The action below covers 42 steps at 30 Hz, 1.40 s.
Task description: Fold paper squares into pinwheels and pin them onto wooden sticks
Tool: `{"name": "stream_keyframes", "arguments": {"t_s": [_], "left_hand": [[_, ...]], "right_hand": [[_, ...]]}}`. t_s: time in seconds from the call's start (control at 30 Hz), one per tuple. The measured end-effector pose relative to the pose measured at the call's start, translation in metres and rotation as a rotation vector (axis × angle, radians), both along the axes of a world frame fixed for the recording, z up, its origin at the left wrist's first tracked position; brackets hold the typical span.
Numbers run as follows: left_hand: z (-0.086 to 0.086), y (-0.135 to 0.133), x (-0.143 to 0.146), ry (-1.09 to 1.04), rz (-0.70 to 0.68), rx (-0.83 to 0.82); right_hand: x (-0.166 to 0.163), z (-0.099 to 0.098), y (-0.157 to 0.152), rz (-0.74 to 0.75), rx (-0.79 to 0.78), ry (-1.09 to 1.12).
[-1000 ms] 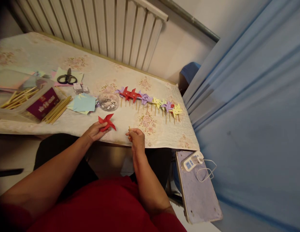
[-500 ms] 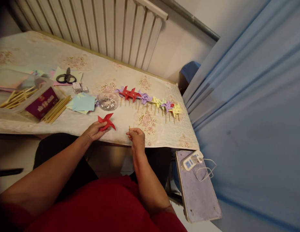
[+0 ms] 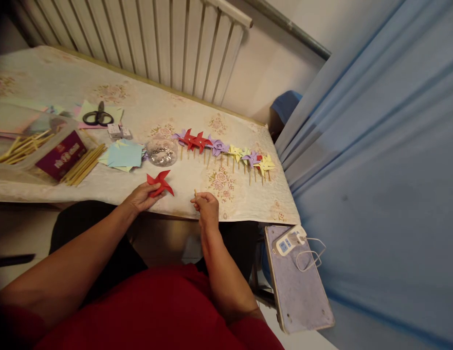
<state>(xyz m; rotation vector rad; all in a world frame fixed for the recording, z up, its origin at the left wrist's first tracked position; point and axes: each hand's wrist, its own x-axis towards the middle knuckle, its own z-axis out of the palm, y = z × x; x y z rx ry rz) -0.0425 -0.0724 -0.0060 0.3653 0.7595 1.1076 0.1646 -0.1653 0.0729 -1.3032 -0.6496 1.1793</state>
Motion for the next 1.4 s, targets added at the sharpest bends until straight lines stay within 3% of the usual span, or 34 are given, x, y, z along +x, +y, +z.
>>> {"name": "stream_keyframes", "arguments": {"t_s": [1.4], "left_hand": [[-0.0028, 0.0003, -0.0011, -0.006, -0.006, 0.026]], "right_hand": [[-0.0012, -0.0043, -0.0034, -0.034, 0.041, -0.044]]}}
